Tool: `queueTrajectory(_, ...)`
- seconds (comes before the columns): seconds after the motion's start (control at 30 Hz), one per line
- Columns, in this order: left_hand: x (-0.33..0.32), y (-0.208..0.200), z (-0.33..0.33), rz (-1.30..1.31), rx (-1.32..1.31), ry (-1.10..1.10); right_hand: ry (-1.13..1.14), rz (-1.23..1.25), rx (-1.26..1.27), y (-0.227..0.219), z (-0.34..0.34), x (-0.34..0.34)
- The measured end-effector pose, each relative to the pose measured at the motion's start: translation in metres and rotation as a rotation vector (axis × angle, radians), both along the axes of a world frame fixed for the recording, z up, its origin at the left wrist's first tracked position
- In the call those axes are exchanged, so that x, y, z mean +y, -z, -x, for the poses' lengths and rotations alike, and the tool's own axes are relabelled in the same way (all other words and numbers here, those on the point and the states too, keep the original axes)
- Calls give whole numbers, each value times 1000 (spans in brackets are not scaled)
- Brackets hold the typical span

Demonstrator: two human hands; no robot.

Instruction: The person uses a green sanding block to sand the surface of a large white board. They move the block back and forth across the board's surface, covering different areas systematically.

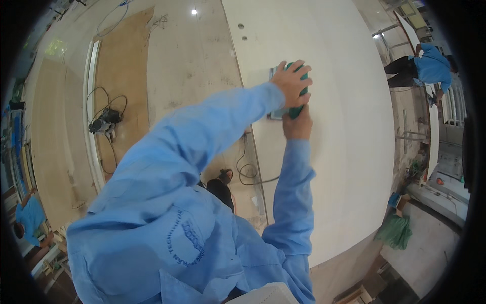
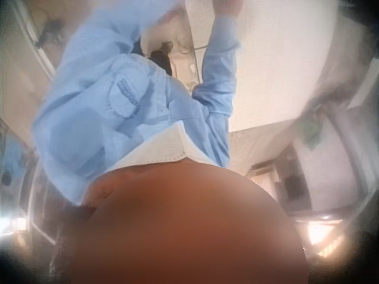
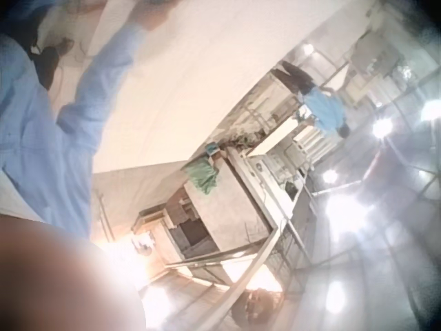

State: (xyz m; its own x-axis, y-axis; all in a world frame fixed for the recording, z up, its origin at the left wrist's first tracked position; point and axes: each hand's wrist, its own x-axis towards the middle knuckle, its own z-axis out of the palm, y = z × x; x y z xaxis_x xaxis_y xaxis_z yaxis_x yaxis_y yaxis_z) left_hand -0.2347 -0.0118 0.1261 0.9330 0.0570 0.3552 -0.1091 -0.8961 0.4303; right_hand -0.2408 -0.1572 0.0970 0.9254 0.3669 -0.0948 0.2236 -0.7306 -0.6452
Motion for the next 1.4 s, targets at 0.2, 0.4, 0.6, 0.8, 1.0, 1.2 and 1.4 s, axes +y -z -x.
queueTrajectory(0.2,50,22,19,66,127,-69,10,-20,100,-9,14,65)
queueTrajectory(0.4,173,28,-33,142,-87,-88,-20,23,97,-21,-22,178)
queueTrajectory(0.6,157,28,-136,205,-124,212,288,77,-51,-19,-77,180)
queueTrajectory(0.8,40,4,-1,251,212,669,548,6,52,-33,97,79)
queueTrajectory(1.0,-4,8,71,255,243,1076,976,-9,-36,-28,199,95)
queueTrajectory(1.2,-92,14,-62,145,219,1163,1057,189,-167,-12,65,9)
queueTrajectory(1.4,-147,1,-124,-165,184,1134,1065,179,-110,10,9,-59)
